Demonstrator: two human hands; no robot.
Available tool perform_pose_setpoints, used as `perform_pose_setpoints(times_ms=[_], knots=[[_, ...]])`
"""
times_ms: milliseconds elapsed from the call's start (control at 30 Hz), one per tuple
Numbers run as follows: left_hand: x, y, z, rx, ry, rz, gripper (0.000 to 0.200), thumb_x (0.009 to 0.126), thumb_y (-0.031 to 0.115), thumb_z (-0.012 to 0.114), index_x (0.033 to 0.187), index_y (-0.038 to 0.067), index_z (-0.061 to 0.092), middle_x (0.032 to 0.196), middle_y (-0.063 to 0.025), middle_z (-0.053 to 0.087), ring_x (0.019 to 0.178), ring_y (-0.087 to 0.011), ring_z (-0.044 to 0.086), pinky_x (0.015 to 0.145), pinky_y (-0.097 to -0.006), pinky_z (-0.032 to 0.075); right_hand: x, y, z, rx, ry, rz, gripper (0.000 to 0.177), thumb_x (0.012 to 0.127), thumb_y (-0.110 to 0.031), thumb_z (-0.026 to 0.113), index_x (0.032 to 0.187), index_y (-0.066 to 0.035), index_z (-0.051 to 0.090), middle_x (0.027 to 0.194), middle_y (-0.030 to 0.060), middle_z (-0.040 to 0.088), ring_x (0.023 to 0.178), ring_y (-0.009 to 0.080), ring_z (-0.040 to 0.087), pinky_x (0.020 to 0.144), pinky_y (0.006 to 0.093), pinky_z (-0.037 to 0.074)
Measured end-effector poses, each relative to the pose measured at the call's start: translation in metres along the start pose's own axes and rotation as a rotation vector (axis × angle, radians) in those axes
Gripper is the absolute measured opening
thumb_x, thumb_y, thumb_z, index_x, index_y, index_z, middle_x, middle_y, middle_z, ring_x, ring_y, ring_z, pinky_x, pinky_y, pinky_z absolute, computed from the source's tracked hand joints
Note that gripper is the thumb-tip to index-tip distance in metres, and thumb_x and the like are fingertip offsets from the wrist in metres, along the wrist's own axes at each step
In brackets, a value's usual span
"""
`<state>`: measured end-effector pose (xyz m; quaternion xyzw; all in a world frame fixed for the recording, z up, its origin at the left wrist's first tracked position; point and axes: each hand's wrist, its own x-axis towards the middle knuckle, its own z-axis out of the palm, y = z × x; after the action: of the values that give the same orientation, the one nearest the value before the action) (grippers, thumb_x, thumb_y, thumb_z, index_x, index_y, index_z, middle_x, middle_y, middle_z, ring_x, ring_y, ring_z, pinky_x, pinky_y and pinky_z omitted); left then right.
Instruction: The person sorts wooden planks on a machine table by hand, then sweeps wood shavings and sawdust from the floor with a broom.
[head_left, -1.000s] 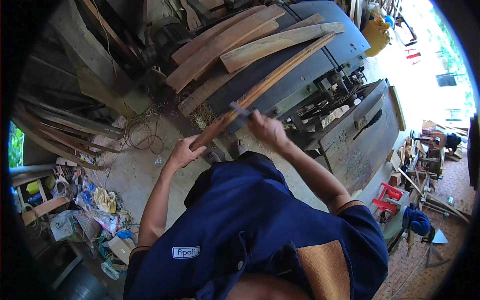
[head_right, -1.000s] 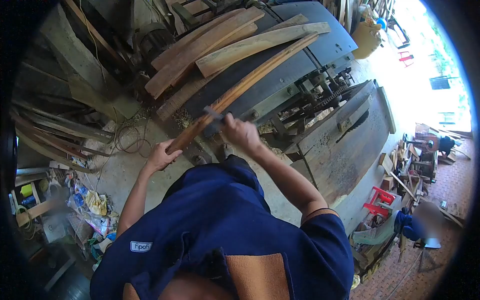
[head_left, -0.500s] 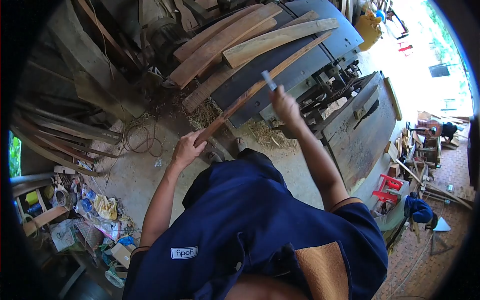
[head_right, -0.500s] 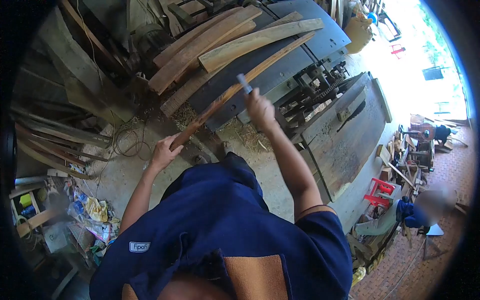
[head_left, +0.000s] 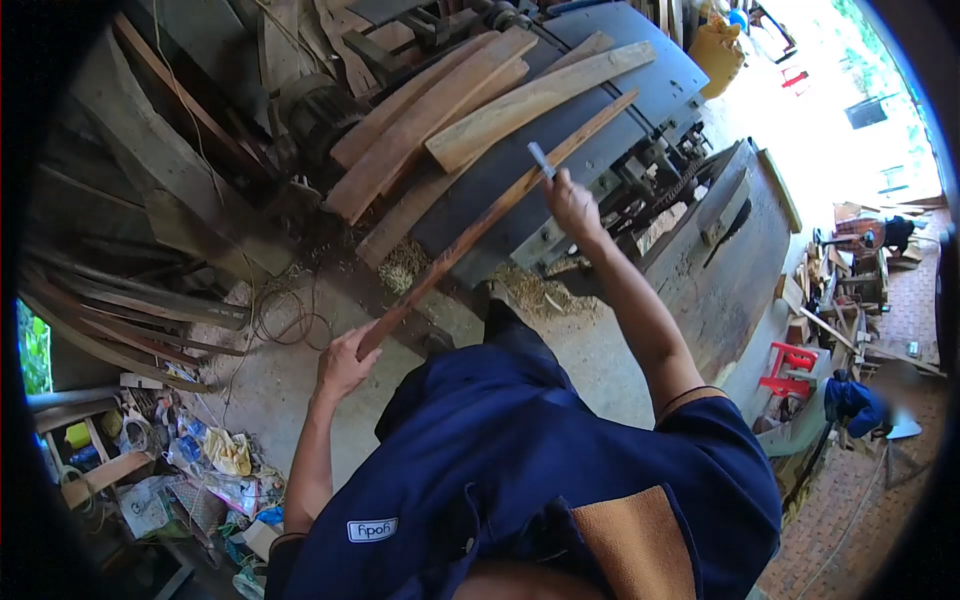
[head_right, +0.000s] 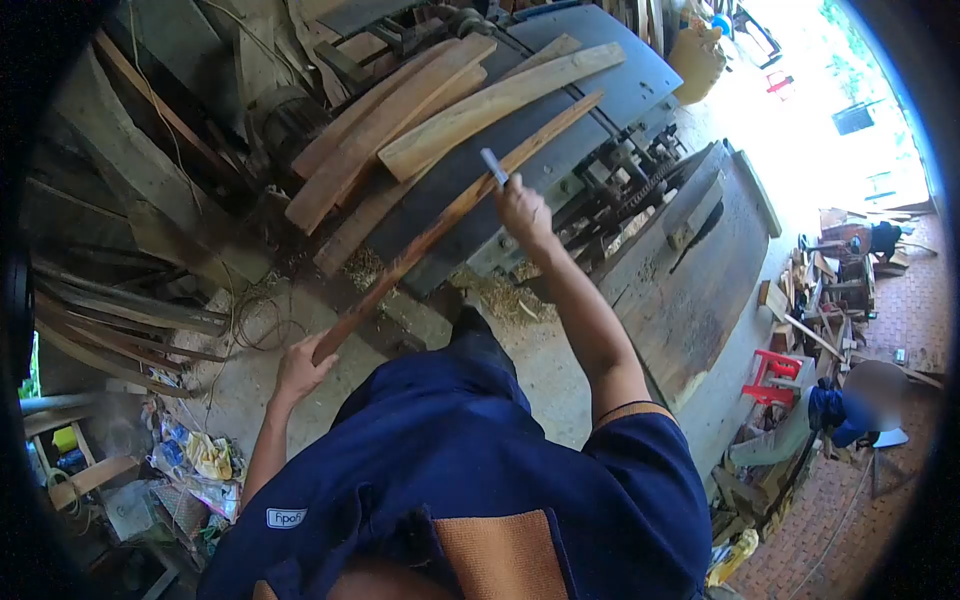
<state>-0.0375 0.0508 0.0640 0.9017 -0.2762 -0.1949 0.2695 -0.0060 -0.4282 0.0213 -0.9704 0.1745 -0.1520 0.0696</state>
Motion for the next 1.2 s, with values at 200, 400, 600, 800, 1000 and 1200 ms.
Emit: perform_pose_setpoints(times_ms=[200,400,600,800,1000,1200], knots=[[0.066,0.053,0.019,0.092,0.048,-0.077,0.051,0.085,0.028,0.071,0.131,0.016,0.054,0.107,-0.0157,0.066,0.096,-0.0389,0.065,0.079,-0.0469,0.053,-0.019,-0.012,-0.018,0.031,-0.192,-0.24,0.022,0.098,-0.03,0.054,0.093,-0.011,0.044,0.053,0.0108,0.058,0.047,0.0252,0.065,0.037,0.0398,0.049],[0.075,0.049,0.029,0.102,0.085,-0.031,0.042,0.085,0.029,0.071,0.12,0.012,0.058,0.102,-0.014,0.067,0.092,-0.0375,0.065,0.074,-0.0464,0.052,0.068,0.093,0.004,-0.116,-0.001,0.012,0.028,0.099,-0.04,0.049,0.092,-0.013,0.047,0.059,0.0108,0.062,0.052,0.0256,0.066,0.036,0.0382,0.05],[0.078,0.069,0.024,0.141,0.03,-0.216,0.034,0.083,0.029,0.073,0.11,0.01,0.065,0.099,-0.0143,0.069,0.09,-0.0361,0.067,0.075,-0.0447,0.052,0.044,0.078,-0.013,-0.15,-0.04,-0.276,0.02,0.099,-0.032,0.048,0.096,-0.012,0.048,0.05,-0.0017,0.049,0.039,0.0165,0.055,0.035,0.0346,0.047],[0.078,0.071,0.019,0.168,0.062,-0.197,0.04,0.082,0.03,0.074,0.114,0.008,0.066,0.097,-0.0145,0.07,0.089,-0.0349,0.067,0.075,-0.0434,0.053,0.129,0.174,0.004,-0.26,-0.07,-0.042,0.028,0.099,-0.034,0.047,0.102,-0.007,0.053,0.072,0.0129,0.061,0.056,0.0248,0.062,0.046,0.037,0.05],[0.074,0.063,0.026,0.144,0.023,-0.263,0.042,0.082,0.031,0.074,0.115,0.007,0.067,0.1,-0.0153,0.07,0.089,-0.034,0.068,0.077,-0.0434,0.053,0.069,0.108,-0.019,-0.485,-0.197,-0.636,0.014,0.093,-0.025,0.055,0.093,-0.011,0.052,0.062,-0.0002,0.051,0.049,0.0157,0.063,0.038,0.0371,0.05],[0.079,0.068,0.019,0.126,0.036,-0.261,0.041,0.081,0.029,0.075,0.115,0.007,0.067,0.098,-0.0155,0.07,0.089,-0.0347,0.067,0.076,-0.0433,0.052,0.146,0.211,0.014,-0.176,-0.009,-0.056,0.03,0.097,-0.039,0.05,0.093,-0.009,0.053,0.063,0.014,0.064,0.054,0.0258,0.067,0.04,0.0423,0.051]])
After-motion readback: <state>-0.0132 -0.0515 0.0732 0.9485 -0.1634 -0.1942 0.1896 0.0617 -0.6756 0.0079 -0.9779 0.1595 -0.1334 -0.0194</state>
